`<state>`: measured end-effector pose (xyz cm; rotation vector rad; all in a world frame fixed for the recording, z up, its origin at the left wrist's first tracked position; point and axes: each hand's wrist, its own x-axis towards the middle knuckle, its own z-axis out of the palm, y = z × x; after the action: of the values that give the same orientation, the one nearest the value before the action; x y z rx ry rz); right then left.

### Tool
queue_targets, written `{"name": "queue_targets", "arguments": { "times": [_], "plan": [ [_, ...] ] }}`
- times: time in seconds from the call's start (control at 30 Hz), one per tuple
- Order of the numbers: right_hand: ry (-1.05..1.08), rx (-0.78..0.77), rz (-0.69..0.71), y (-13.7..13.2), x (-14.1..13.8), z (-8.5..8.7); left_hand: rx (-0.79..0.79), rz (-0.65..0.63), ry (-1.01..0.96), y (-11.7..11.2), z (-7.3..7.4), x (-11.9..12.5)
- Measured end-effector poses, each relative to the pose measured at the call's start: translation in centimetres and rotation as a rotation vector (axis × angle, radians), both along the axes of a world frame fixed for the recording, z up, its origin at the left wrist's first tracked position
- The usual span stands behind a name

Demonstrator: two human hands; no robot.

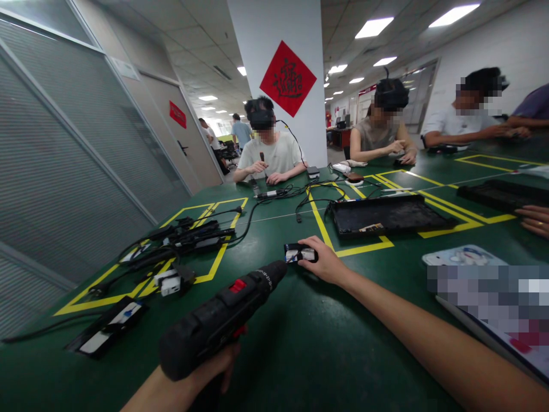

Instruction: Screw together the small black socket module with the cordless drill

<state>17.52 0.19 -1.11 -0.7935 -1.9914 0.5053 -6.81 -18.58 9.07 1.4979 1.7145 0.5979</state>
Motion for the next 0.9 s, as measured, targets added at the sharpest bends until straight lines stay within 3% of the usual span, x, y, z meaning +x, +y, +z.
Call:
{"name": "queue_targets", "arguments": {
  "times": [0.9],
  "plan": [
    [-0.001, -0.019, -0.002, -0.03, -0.16, 0.13, -0.01, 0.019, -0.015, -0.02, -0.04, 0.27]
  ]
}}
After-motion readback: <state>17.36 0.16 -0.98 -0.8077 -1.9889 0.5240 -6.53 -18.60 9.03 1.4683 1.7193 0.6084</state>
